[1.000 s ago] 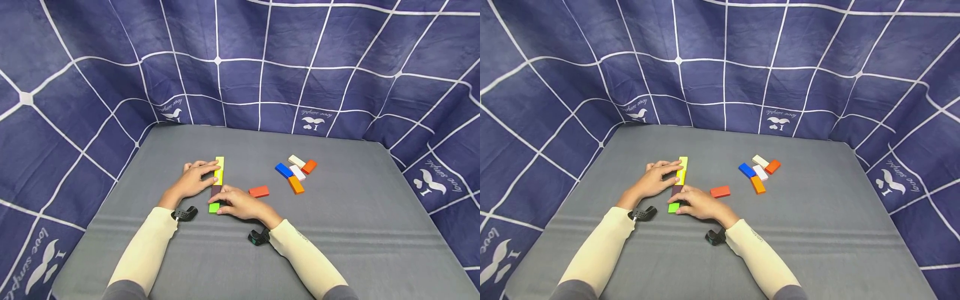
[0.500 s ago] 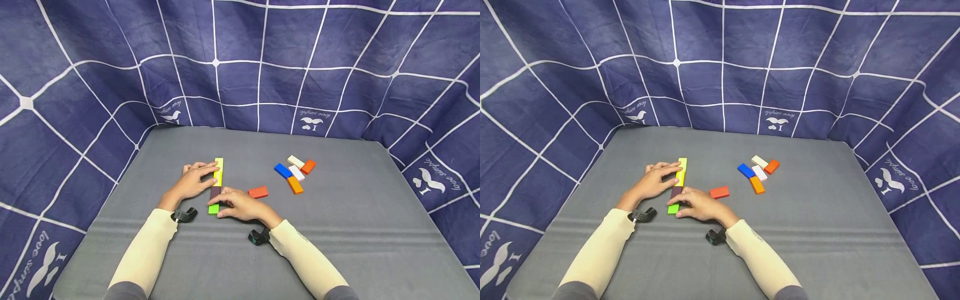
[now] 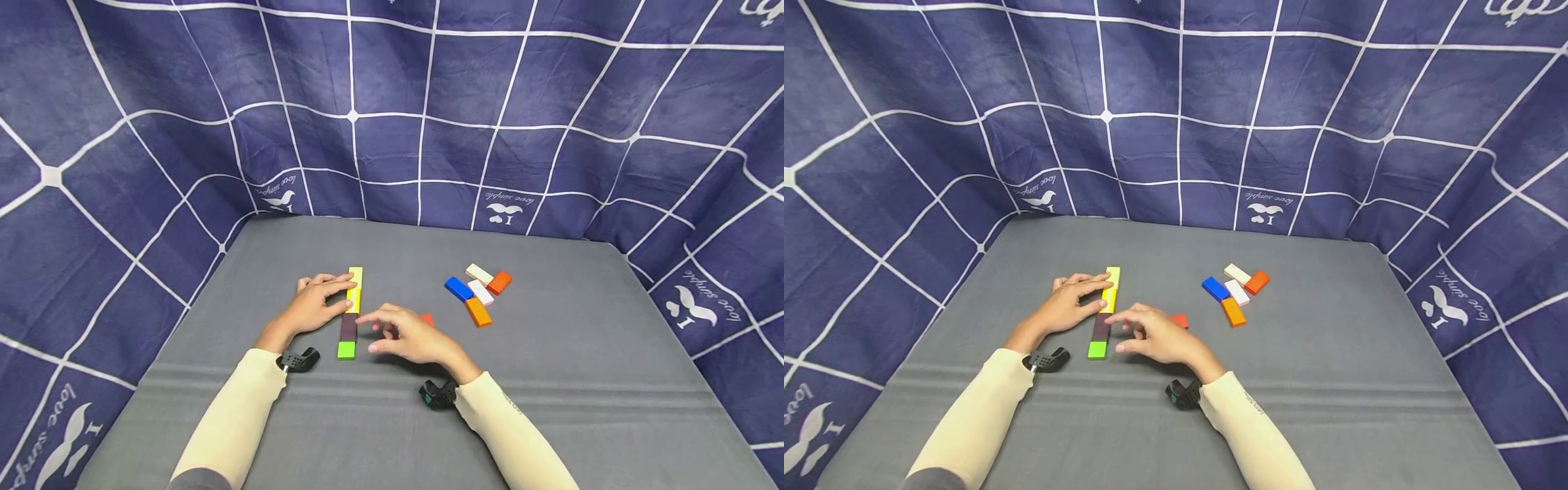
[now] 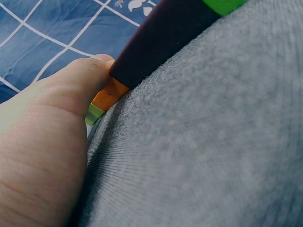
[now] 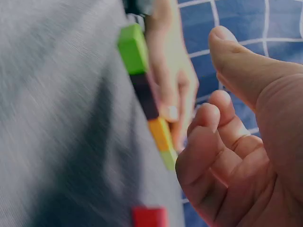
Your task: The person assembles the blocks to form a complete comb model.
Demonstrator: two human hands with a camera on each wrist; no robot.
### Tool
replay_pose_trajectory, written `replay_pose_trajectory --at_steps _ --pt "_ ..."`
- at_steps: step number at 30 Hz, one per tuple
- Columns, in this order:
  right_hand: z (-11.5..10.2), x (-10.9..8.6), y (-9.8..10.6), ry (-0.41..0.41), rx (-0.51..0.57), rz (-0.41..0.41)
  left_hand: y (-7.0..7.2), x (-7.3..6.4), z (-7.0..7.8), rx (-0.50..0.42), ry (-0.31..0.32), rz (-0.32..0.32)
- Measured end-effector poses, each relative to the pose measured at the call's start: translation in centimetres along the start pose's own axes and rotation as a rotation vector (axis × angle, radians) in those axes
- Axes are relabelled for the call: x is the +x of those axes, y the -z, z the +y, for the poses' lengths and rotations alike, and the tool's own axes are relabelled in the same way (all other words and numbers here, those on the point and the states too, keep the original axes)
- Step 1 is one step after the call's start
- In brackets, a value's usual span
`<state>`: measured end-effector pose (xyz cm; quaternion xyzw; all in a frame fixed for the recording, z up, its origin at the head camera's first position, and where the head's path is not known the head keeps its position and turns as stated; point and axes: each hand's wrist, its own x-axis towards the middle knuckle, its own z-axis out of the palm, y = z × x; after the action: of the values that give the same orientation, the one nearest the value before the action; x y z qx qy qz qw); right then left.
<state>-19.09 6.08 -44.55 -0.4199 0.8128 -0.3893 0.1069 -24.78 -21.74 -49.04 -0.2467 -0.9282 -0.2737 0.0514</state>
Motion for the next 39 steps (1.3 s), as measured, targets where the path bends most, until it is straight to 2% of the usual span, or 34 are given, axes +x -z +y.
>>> replay_pose_trajectory --at_steps 8,14,17,22,26,31,39 --pt "0.7 -3.1 3.6 -0.069 0.061 0.164 -0.5 -0.3 -0.4 -0.001 0.005 -0.015" --pt "1.1 -4.7 7.0 -0.172 0.128 0.288 -0.1 -0.5 -0.4 -0.004 0.011 0.004" --pt "2.3 -6.2 9.0 -0.189 0.132 0.324 0.1 -0.3 -0.3 0.003 0.010 0.000" --pt "6.0 -9.2 11.1 -0.178 0.108 0.378 -0.1 -0.3 -0.3 0.005 0.011 -0.007" --pt "8.4 -11.0 11.5 -0.234 0.132 0.393 -0.2 -0.2 -0.3 0.008 0.010 -0.005" --pt "10.4 -11.9 11.2 -0.294 0.197 0.377 -0.2 -0.1 -0.3 0.010 0.001 -0.006" --pt "11.6 -12.2 10.7 -0.288 0.267 0.389 -0.1 0.2 -0.4 0.015 -0.006 -0.010"
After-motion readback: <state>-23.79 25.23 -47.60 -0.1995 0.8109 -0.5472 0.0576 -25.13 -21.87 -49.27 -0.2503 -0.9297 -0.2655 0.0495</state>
